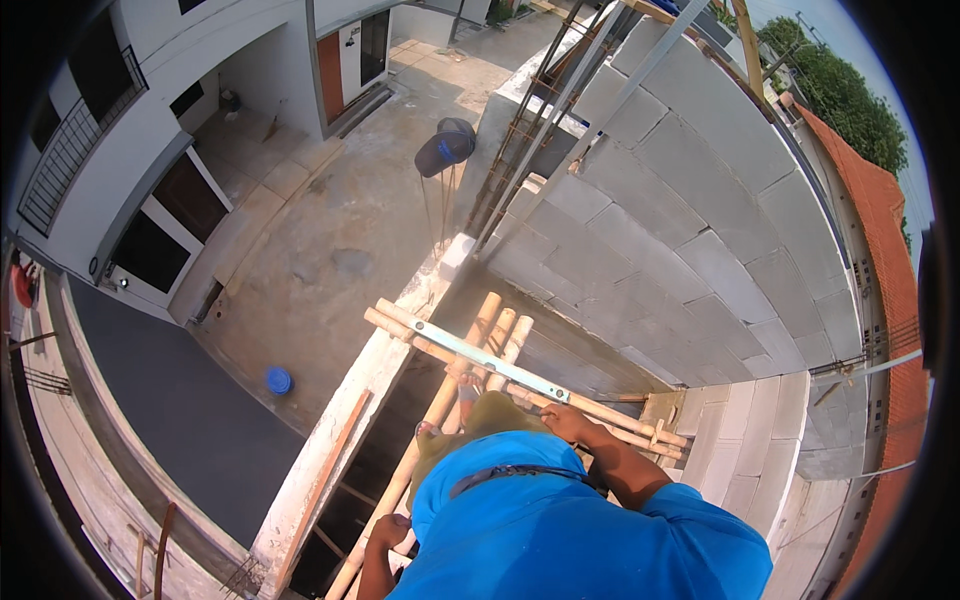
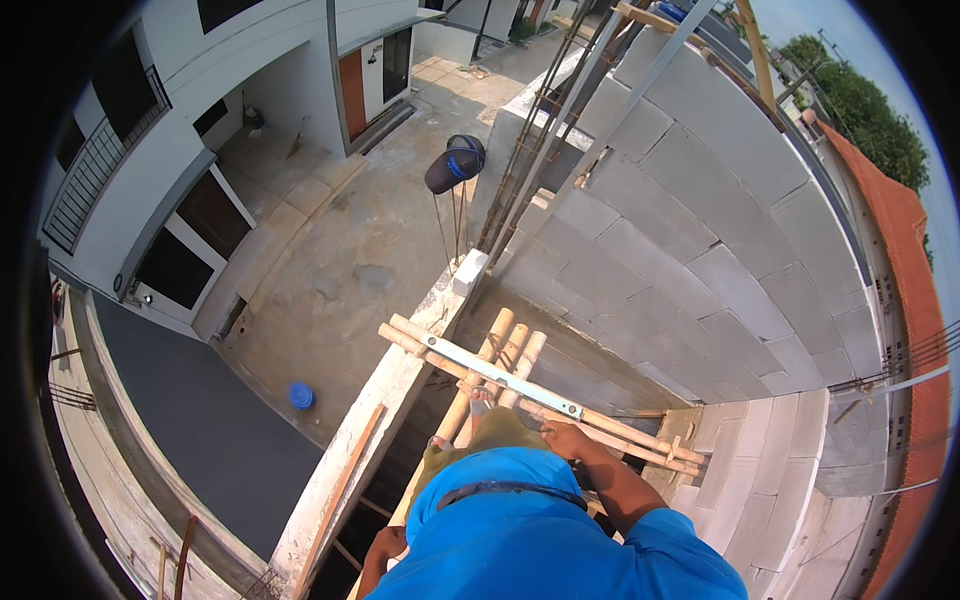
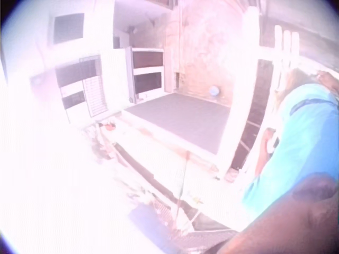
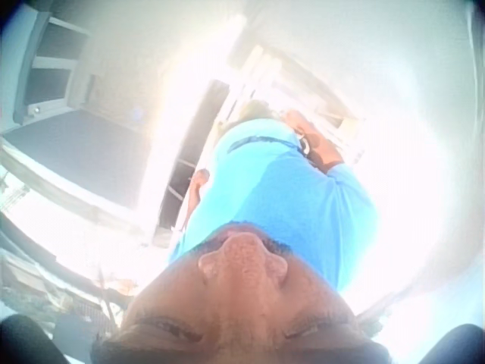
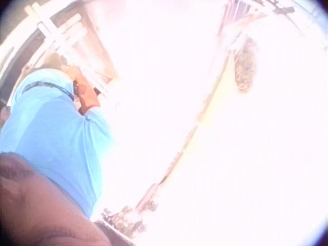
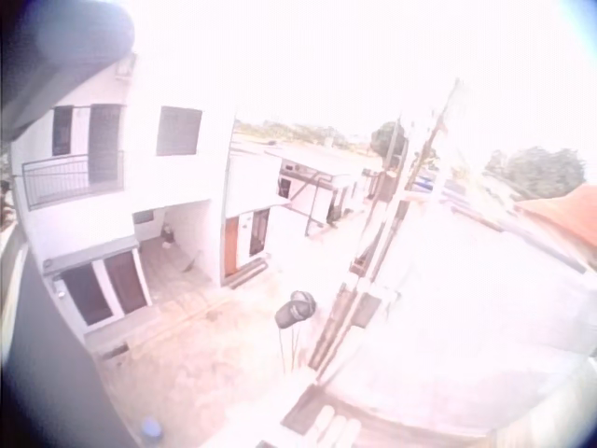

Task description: The person is assembling a bamboo scaffolding structure on a rooftop. They use a spirit level to check alignment, a hammer to secure wooden pieces, and pliers to adjust metal fasteners on a vertical metal frame.

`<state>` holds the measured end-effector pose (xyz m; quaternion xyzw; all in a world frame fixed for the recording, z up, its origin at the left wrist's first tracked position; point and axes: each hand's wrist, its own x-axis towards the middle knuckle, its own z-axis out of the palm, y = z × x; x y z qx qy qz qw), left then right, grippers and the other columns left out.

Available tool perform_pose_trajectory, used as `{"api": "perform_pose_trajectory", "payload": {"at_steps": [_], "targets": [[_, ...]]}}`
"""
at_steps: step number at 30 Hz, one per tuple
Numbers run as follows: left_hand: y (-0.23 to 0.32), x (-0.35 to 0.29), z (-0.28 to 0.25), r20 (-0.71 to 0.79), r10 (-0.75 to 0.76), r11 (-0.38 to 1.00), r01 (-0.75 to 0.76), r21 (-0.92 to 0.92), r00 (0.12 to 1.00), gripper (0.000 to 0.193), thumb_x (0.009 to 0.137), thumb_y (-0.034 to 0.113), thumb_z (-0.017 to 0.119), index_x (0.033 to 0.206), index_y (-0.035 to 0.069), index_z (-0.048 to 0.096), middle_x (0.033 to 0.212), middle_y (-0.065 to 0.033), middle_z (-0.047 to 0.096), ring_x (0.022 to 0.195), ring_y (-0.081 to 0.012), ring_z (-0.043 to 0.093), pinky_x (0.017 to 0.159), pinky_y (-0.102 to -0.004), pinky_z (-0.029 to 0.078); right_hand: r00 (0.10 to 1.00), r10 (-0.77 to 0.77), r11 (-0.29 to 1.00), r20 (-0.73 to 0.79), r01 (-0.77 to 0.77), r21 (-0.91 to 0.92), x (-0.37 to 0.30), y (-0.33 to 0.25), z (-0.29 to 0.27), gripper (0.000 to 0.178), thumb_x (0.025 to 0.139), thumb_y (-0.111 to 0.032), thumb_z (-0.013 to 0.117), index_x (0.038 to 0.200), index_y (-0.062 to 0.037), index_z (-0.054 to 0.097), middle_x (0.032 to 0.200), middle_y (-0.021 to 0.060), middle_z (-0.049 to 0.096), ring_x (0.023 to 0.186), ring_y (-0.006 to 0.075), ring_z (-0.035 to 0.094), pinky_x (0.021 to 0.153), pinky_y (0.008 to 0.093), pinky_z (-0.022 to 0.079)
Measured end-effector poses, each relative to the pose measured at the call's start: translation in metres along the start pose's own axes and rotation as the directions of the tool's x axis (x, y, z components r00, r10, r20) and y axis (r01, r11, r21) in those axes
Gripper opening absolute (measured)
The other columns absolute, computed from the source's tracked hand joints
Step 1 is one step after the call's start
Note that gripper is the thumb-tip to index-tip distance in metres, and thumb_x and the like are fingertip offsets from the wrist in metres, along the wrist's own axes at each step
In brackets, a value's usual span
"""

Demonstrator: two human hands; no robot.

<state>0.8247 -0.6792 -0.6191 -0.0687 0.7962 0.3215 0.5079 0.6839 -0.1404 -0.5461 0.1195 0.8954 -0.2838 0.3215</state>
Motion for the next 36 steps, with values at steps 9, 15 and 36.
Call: {"api": "perform_pose_trajectory", "payload": {"at_steps": [9,15,36], "targets": [[0.076,-0.109,-0.045,-0.048,0.375,0.860,-0.367,-0.354,0.926,0.055,0.085,0.039,0.078,0.123,-0.001,0.076,0.117,-0.0195,0.078,0.109,-0.0254,0.074,0.096,-0.0392,0.055,0.698,0.139,0.862,0.703,-0.434,0.261,-0.121,-0.015,-0.038,0.005,0.092,-0.006,0.064,0.097,-0.0068,0.065,0.103,0.0045,0.072,0.089,0.0202,0.067,0.096,0.0420,0.057],[0.079,-0.098,-0.048,0.105,0.226,0.929,-0.181,-0.324,0.969,0.052,0.087,0.036,0.077,0.124,-0.001,0.076,0.116,-0.0179,0.078,0.108,-0.0239,0.074,0.096,-0.0381,0.055,0.599,-0.036,0.725,0.800,-0.535,0.434,-0.143,-0.003,-0.017,0.045,0.098,-0.008,0.074,0.142,-0.0091,0.064,0.141,0.0058,0.068,0.124,0.0201,0.066,0.111,0.0408,0.052],[0.030,-0.122,-0.021,0.383,0.139,0.921,0.023,-0.390,0.913,0.041,0.092,0.023,0.071,0.124,-0.001,0.076,0.114,-0.0125,0.079,0.106,-0.0187,0.073,0.096,-0.0344,0.055,0.575,-0.047,0.629,0.817,-0.619,0.471,-0.165,0.092,0.029,0.040,0.094,-0.019,0.078,0.128,0.0001,0.067,0.112,0.0076,0.071,0.097,0.0163,0.065,0.090,0.0347,0.054]]}}
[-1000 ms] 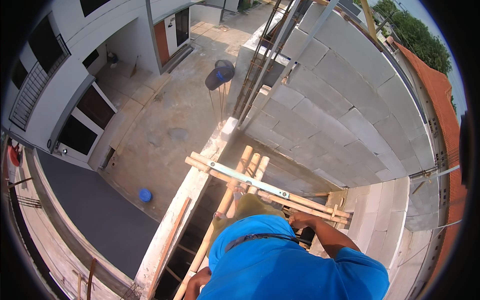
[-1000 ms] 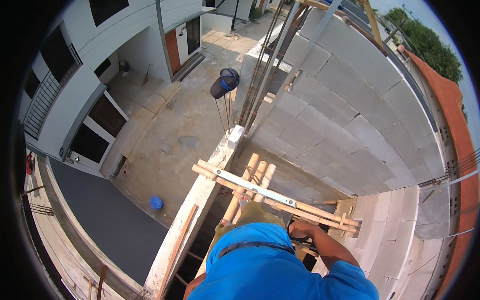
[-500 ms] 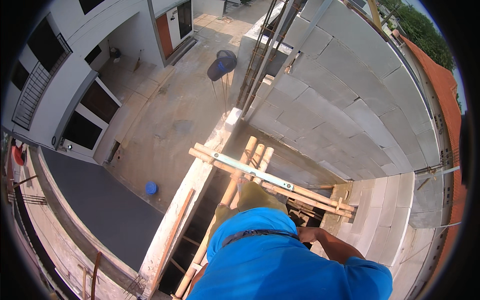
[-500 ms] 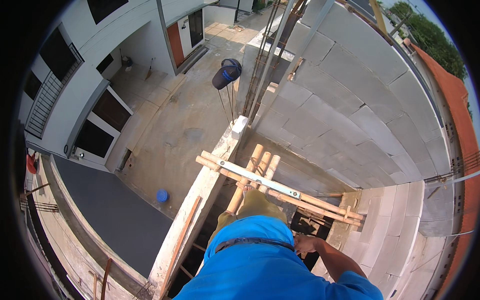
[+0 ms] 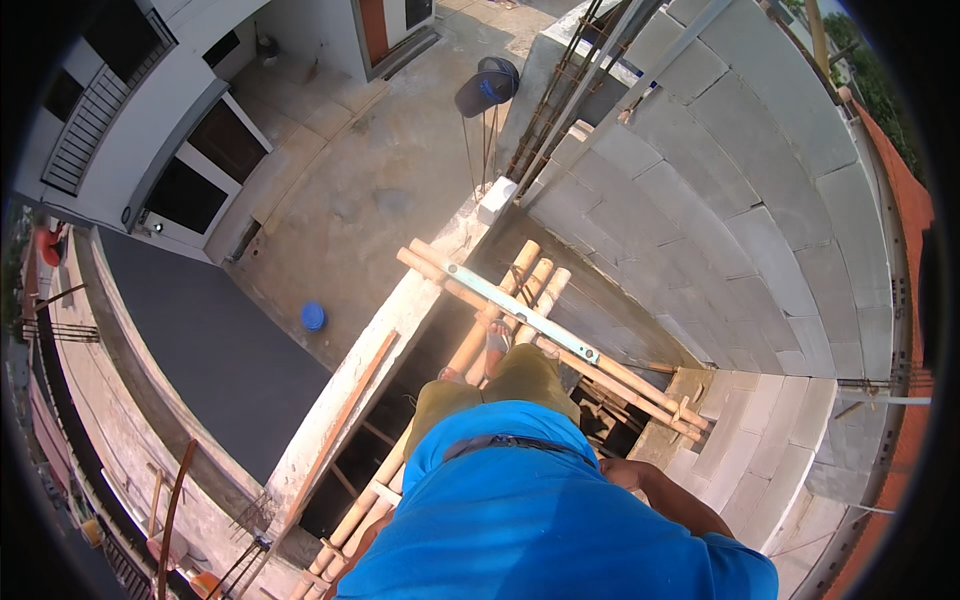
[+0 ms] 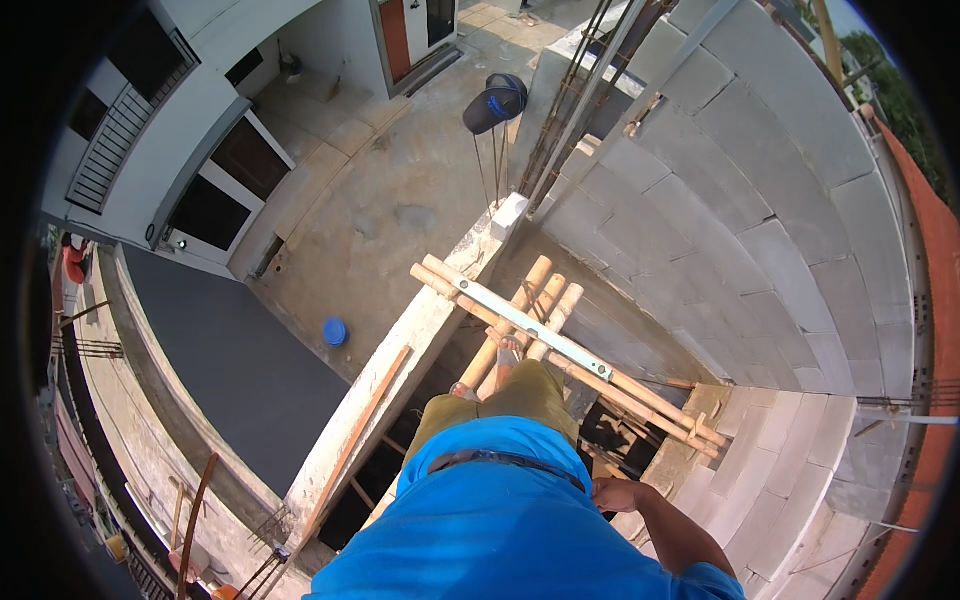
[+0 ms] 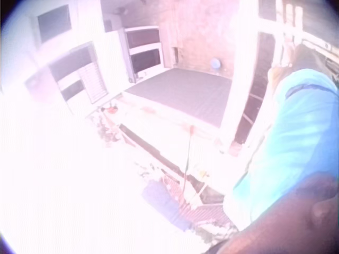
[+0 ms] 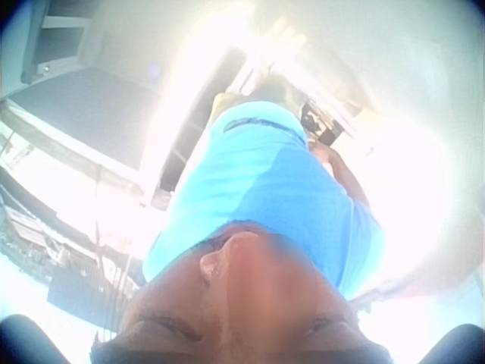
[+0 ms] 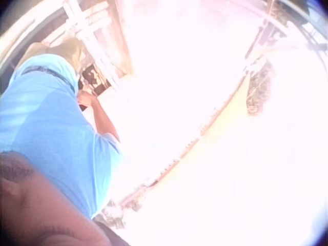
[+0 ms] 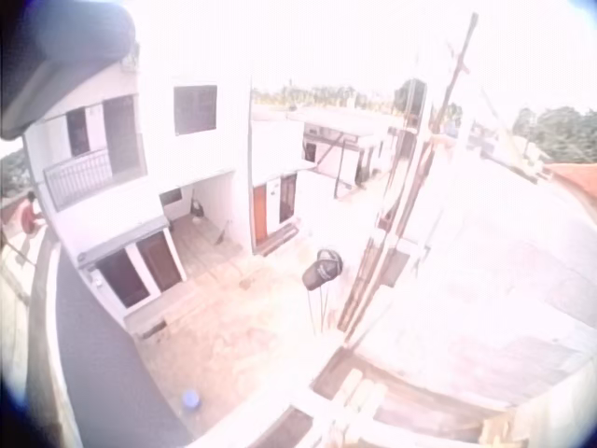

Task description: The person is assembling a bamboo scaffolding structure on a rooftop. They use a spirit level to check alignment, a hammer to secure wooden pieces, and pliers to adjust metal fasteners on a vertical metal frame.

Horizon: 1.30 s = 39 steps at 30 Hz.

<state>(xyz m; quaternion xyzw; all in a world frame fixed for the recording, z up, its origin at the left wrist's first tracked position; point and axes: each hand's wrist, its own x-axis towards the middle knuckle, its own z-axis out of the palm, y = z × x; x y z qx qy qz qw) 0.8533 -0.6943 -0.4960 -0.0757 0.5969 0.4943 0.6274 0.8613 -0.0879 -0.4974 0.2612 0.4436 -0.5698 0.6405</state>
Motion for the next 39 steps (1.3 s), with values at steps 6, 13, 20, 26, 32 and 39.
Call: {"api": "perform_pose_trajectory", "payload": {"at_steps": [6,13,20,26,32,39], "targets": [[0.005,0.013,-0.033,0.144,-0.014,0.999,0.018,-0.026,0.989,0.038,0.094,0.020,0.069,0.125,-0.001,0.076,0.113,-0.0109,0.080,0.105,-0.0172,0.073,0.096,-0.0334,0.055,0.997,-0.009,0.910,-0.073,-0.022,-0.415,-0.024,-0.100,0.040,0.024,0.095,-0.020,0.070,0.108,0.0004,0.074,0.097,0.0026,0.073,0.088,0.0136,0.065,0.085,0.0319,0.053],[0.086,0.030,-0.083,-0.406,-0.009,0.999,0.021,0.026,0.914,0.024,0.094,0.011,0.069,0.114,0.001,0.077,0.107,-0.0114,0.080,0.102,-0.0194,0.074,0.097,-0.0342,0.056,0.769,-0.436,0.820,-0.467,0.126,-0.558,0.019,-0.152,-0.022,0.024,0.102,-0.025,0.062,0.108,-0.0049,0.075,0.099,0.0058,0.075,0.091,0.0168,0.068,0.087,0.0365,0.055],[0.171,0.070,-0.077,-0.579,-0.123,0.968,0.226,0.110,0.806,0.063,0.098,0.061,0.066,0.119,0.002,0.074,0.108,-0.0185,0.079,0.105,-0.0289,0.075,0.096,-0.0410,0.056,0.808,-0.374,0.557,-0.455,-0.197,-0.807,0.081,-0.229,0.002,0.064,0.105,-0.062,0.048,0.107,-0.0019,0.072,0.111,0.0257,0.073,0.108,0.0419,0.070,0.094,0.0496,0.053],[0.160,0.103,-0.047,-0.392,-0.054,0.899,0.216,0.381,0.918,0.052,0.107,0.054,0.055,0.109,0.005,0.071,0.102,-0.0258,0.074,0.103,-0.0423,0.071,0.092,-0.0491,0.054,0.891,-0.366,0.406,-0.268,-0.107,-0.908,0.104,-0.245,-0.025,0.052,0.108,-0.050,0.045,0.110,-0.0072,0.073,0.117,0.0217,0.073,0.113,0.0447,0.066,0.097,0.0543,0.051],[0.189,0.113,-0.045,-0.187,-0.222,0.909,0.273,0.316,0.957,0.045,0.107,0.051,0.056,0.107,0.009,0.074,0.101,-0.0224,0.074,0.100,-0.0403,0.071,0.089,-0.0471,0.055,0.970,-0.241,0.286,-0.002,0.069,-0.956,0.106,-0.278,-0.070,0.050,0.107,-0.051,0.047,0.102,-0.0065,0.071,0.103,0.0206,0.073,0.104,0.0433,0.068,0.090,0.0539,0.052],[0.234,0.172,-0.045,-0.123,-0.269,0.861,0.295,0.413,0.955,0.049,0.105,0.057,0.057,0.109,0.011,0.076,0.102,-0.0209,0.075,0.105,-0.0407,0.071,0.091,-0.0502,0.054,0.898,-0.427,0.471,-0.107,0.120,-0.874,0.192,-0.292,-0.141,0.045,0.102,-0.047,0.064,0.091,-0.0031,0.063,0.085,0.0212,0.067,0.084,0.0426,0.067,0.072,0.0517,0.049]]}}
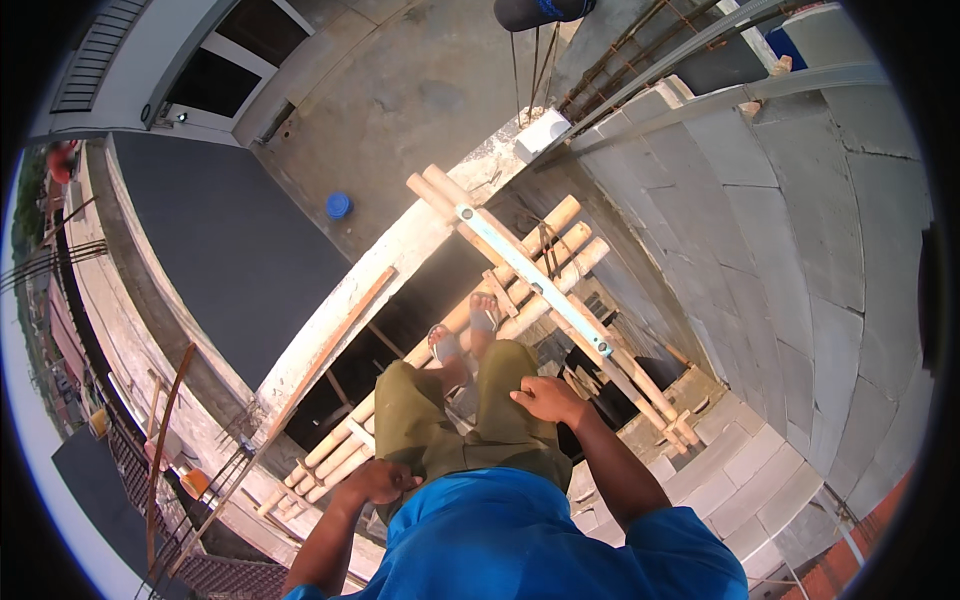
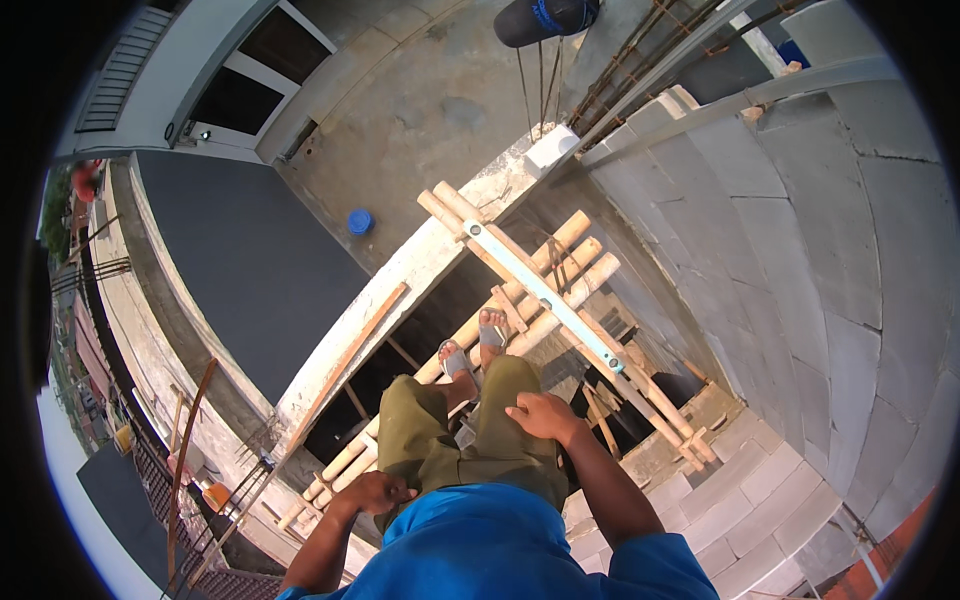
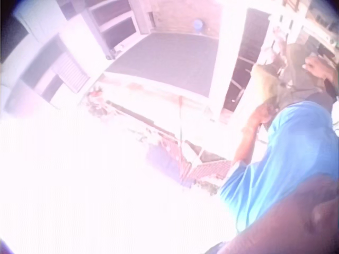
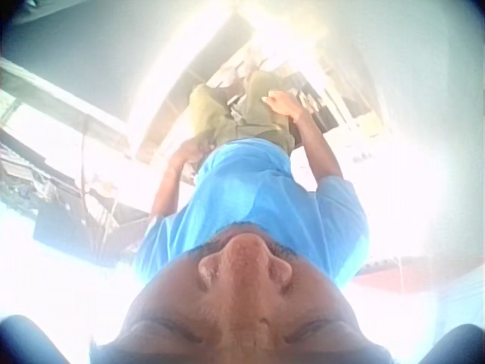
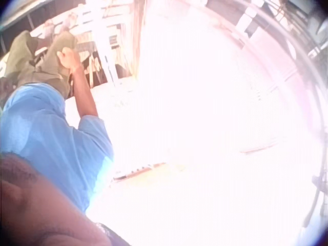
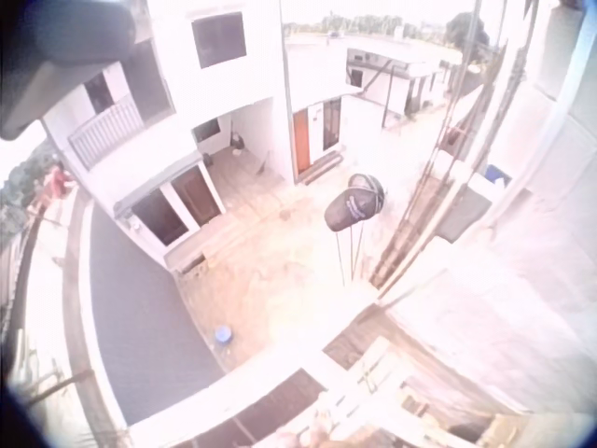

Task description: The person is assembling a bamboo scaffolding structure on a rooftop. They use a spirit level to check alignment, a hammer to secure wooden pieces, and pliers to adjust metal fasteners on a vertical metal frame.

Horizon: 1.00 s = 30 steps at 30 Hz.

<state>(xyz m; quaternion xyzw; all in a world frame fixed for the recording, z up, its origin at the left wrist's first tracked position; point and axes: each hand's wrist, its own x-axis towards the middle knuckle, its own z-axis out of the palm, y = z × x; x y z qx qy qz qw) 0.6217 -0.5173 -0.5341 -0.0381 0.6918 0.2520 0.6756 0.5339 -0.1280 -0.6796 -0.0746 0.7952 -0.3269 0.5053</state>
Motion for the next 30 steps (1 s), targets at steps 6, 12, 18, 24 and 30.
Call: {"api": "perform_pose_trajectory", "payload": {"at_steps": [6,12,18,24,30], "targets": [[-0.013,0.078,-0.013,-0.479,-0.100,0.940,-0.075,-0.332,0.872,0.043,0.104,0.044,0.066,0.103,0.002,0.072,0.089,-0.0199,0.075,0.082,-0.0341,0.074,0.077,-0.0431,0.057,0.888,0.401,0.884,-0.226,-0.309,0.352,0.116,0.104,0.033,0.037,0.106,-0.040,0.063,0.099,-0.0037,0.064,0.088,0.0181,0.069,0.085,0.0379,0.067,0.077,0.0502,0.050],[-0.062,0.179,-0.046,-0.523,-0.194,0.859,-0.114,-0.500,0.830,0.035,0.106,0.034,0.065,0.107,-0.001,0.069,0.075,-0.0135,0.071,0.066,-0.0154,0.068,0.062,-0.0346,0.053,0.885,0.465,0.880,-0.032,-0.458,0.129,0.209,0.162,0.054,0.034,0.107,-0.037,0.060,0.110,-0.0045,0.067,0.099,0.0189,0.072,0.094,0.0375,0.068,0.087,0.0501,0.052],[-0.126,0.305,-0.052,-0.575,-0.111,0.875,-0.195,-0.443,0.810,0.032,0.105,0.033,0.067,0.105,0.002,0.071,0.088,-0.0162,0.073,0.074,-0.0209,0.071,0.071,-0.0369,0.055,0.923,0.313,0.949,-0.225,-0.298,0.098,0.331,0.207,0.047,0.028,0.100,-0.029,0.064,0.111,-0.0044,0.068,0.109,0.0211,0.074,0.102,0.0391,0.071,0.086,0.0494,0.054],[-0.122,0.434,-0.112,-0.594,0.114,0.969,-0.221,-0.110,0.796,0.028,0.102,0.030,0.069,0.102,0.002,0.071,0.095,-0.0189,0.072,0.081,-0.0331,0.072,0.075,-0.0434,0.057,0.796,0.297,0.952,-0.527,-0.287,0.104,0.427,0.272,0.040,0.018,0.097,-0.019,0.068,0.111,-0.0088,0.070,0.102,0.0171,0.071,0.099,0.0386,0.069,0.086,0.0482,0.055],[-0.085,0.538,-0.189,-0.570,0.321,0.943,-0.312,0.117,0.756,0.024,0.101,0.027,0.069,0.103,0.003,0.071,0.097,-0.0172,0.072,0.084,-0.0345,0.073,0.077,-0.0444,0.057,0.438,0.253,0.915,-0.863,-0.398,0.067,0.462,0.319,0.002,0.026,0.092,-0.019,0.074,0.117,-0.0118,0.071,0.118,0.0148,0.066,0.118,0.0363,0.061,0.101,0.0480,0.049]]}}
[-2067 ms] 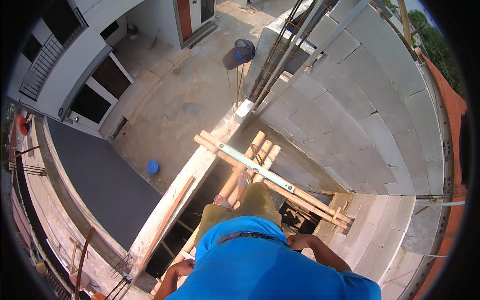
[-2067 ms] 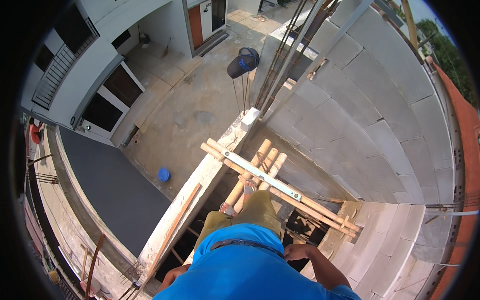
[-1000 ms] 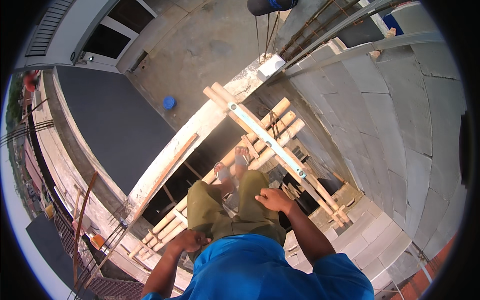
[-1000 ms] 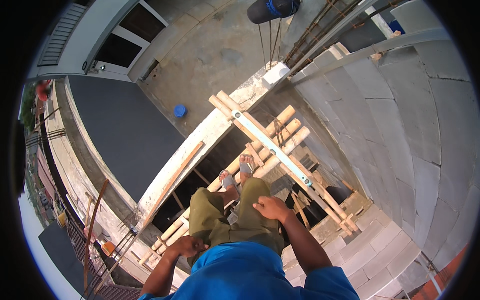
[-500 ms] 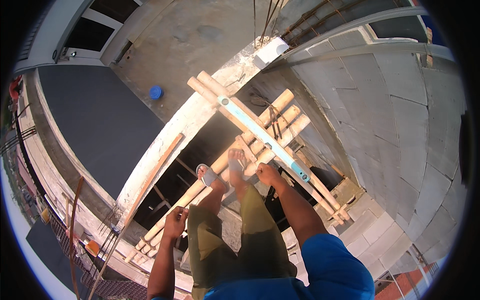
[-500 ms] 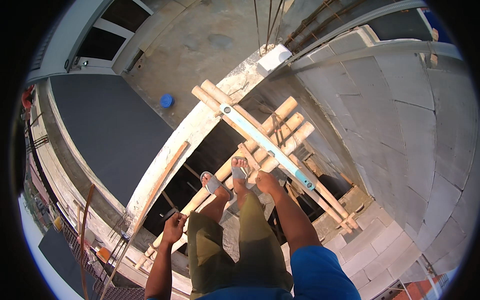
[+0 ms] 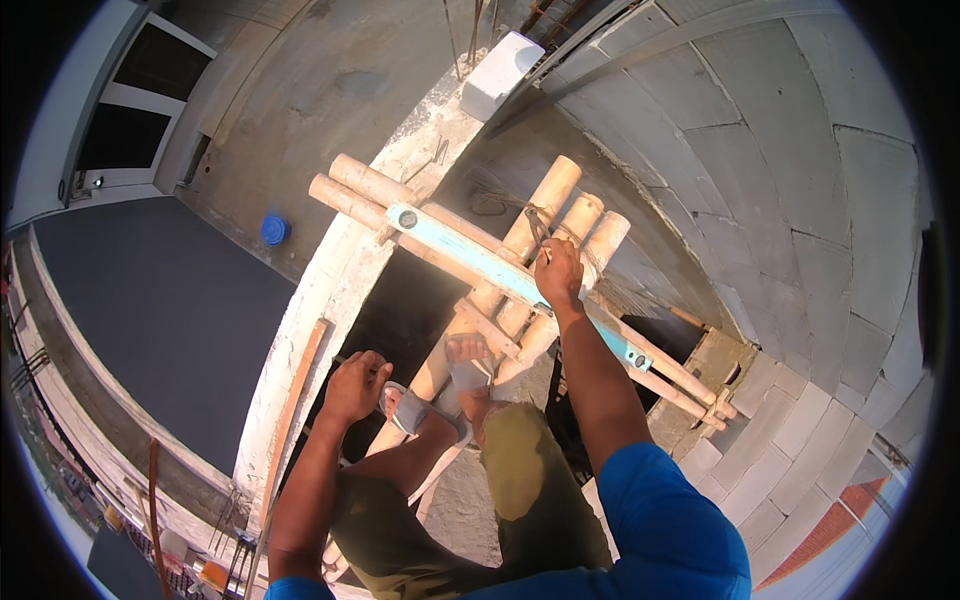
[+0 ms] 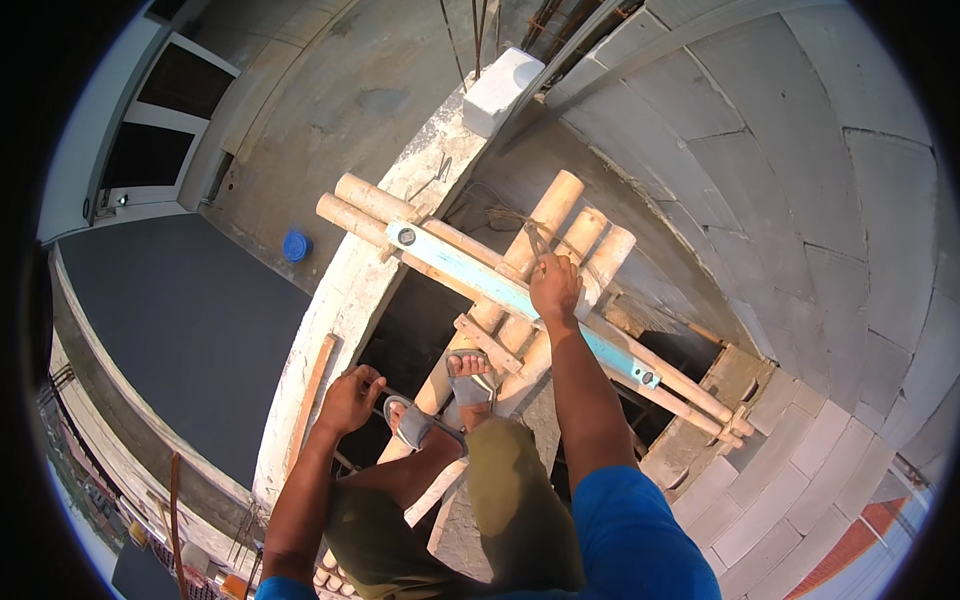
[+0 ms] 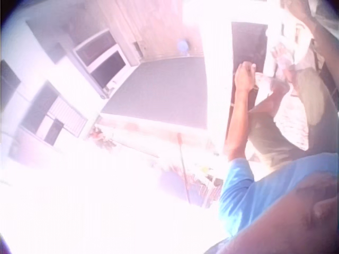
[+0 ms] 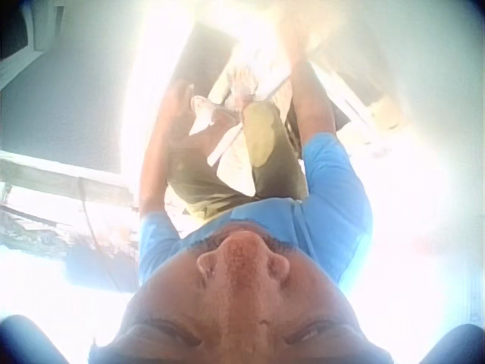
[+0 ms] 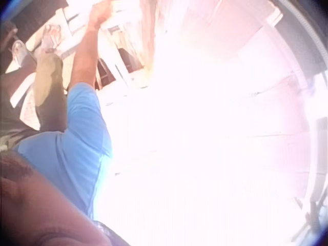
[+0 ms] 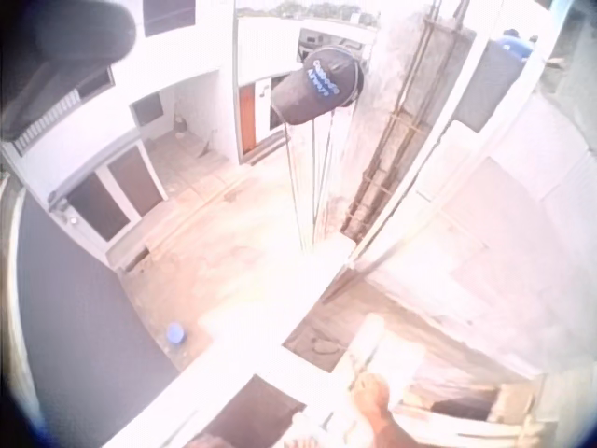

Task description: The person is assembling a bamboo scaffolding structure on a rooftop. They use a spirit level to check alignment, a hammer to secure wooden pieces, and pliers to adjust metal fasteners on a vertical metal frame.

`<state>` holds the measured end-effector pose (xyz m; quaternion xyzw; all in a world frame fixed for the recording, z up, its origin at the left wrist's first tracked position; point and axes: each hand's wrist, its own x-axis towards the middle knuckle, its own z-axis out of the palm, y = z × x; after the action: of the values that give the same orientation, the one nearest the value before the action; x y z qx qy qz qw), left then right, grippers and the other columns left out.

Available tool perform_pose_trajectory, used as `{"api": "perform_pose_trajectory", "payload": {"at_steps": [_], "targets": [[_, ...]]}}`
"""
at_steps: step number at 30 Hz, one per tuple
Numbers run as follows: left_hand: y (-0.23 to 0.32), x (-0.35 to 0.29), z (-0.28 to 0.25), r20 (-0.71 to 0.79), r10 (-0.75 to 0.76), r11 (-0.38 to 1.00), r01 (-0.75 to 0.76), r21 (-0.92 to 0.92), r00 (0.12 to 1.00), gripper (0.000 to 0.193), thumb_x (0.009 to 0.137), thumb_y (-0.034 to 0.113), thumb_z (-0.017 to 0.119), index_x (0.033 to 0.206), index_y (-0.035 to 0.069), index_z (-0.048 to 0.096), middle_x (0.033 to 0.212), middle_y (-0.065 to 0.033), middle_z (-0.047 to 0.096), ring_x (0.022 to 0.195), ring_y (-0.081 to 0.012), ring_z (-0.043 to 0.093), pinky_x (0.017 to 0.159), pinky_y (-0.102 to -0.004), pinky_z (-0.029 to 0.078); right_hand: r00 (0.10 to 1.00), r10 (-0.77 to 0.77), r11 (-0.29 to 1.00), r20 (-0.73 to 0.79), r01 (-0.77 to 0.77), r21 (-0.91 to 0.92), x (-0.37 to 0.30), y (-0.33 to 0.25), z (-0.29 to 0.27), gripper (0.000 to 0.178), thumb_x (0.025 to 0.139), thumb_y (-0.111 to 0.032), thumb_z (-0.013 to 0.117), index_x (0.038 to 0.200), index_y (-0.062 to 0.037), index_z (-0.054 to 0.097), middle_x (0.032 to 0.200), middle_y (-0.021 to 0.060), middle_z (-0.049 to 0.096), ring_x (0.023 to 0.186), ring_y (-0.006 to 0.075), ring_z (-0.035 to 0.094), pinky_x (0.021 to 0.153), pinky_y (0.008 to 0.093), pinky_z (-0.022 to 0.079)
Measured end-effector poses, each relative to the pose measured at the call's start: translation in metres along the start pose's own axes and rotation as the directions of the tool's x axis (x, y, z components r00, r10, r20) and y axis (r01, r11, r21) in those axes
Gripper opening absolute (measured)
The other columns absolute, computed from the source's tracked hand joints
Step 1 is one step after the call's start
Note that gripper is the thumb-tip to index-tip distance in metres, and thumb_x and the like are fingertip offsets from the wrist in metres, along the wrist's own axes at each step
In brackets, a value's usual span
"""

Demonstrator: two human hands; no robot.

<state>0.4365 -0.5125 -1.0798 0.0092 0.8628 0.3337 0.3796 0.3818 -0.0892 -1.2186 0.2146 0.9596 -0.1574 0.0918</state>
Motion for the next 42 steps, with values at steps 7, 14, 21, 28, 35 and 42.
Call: {"api": "perform_pose_trajectory", "payload": {"at_steps": [7,14,21,28,35,42], "targets": [[0.029,0.148,0.030,0.067,0.427,0.882,-0.432,0.190,0.902,0.022,0.099,0.027,0.070,0.099,0.005,0.070,0.094,-0.0178,0.070,0.091,-0.0409,0.070,0.080,-0.0510,0.056,0.978,0.018,0.999,-0.208,-0.023,-0.022,0.042,0.090,0.033,0.029,0.094,-0.023,0.071,0.121,-0.0157,0.071,0.126,0.0076,0.068,0.122,0.0312,0.060,0.107,0.0505,0.040],[0.064,0.232,0.105,0.106,0.638,0.736,-0.645,0.207,0.762,0.022,0.100,0.027,0.070,0.103,0.005,0.073,0.098,-0.0159,0.072,0.092,-0.0377,0.072,0.083,-0.0468,0.058,0.957,-0.033,0.970,-0.287,0.100,0.222,0.047,0.113,0.058,0.013,0.098,-0.015,0.066,0.108,-0.0082,0.071,0.105,0.0153,0.070,0.104,0.0402,0.065,0.091,0.0511,0.050],[0.081,0.258,0.150,0.073,0.707,0.680,-0.705,0.203,0.703,0.022,0.099,0.025,0.072,0.098,0.003,0.072,0.095,-0.0149,0.072,0.092,-0.0362,0.071,0.082,-0.0452,0.057,0.930,0.021,0.934,-0.367,0.113,0.340,0.043,0.108,0.055,0.009,0.100,-0.010,0.062,0.105,-0.0038,0.067,0.102,0.0196,0.069,0.098,0.0448,0.065,0.086,0.0532,0.052],[0.115,0.267,0.180,0.041,0.607,0.794,-0.604,-0.066,0.793,0.029,0.103,0.031,0.069,0.103,0.002,0.074,0.097,-0.0135,0.073,0.090,-0.0252,0.068,0.081,-0.0379,0.055,0.941,0.063,0.929,-0.333,0.067,0.364,0.049,0.121,0.025,0.014,0.107,-0.018,0.055,0.114,-0.0069,0.059,0.098,0.0215,0.071,0.096,0.0450,0.066,0.089,0.0519,0.047],[0.186,0.267,0.168,0.150,0.323,0.416,0.002,-0.909,0.935,0.047,0.111,0.044,0.057,0.134,0.004,0.064,0.121,-0.0066,0.071,0.107,-0.0157,0.065,0.095,-0.0324,0.054,0.897,-0.055,0.932,-0.439,0.204,0.300,0.012,0.046,-0.040,0.016,0.104,-0.016,0.059,0.115,-0.0046,0.062,0.105,0.0200,0.071,0.098,0.0412,0.065,0.089,0.0502,0.048],[0.184,0.264,0.122,0.066,0.382,0.264,-0.040,-0.964,0.922,0.042,0.113,0.032,0.054,0.143,0.003,0.057,0.132,-0.0102,0.067,0.105,-0.0188,0.070,0.097,-0.0321,0.059,0.944,-0.131,0.797,-0.302,0.281,0.534,-0.011,-0.011,-0.047,0.020,0.103,-0.017,0.065,0.118,-0.0037,0.063,0.105,0.0184,0.071,0.091,0.0359,0.067,0.081,0.0451,0.054]]}}
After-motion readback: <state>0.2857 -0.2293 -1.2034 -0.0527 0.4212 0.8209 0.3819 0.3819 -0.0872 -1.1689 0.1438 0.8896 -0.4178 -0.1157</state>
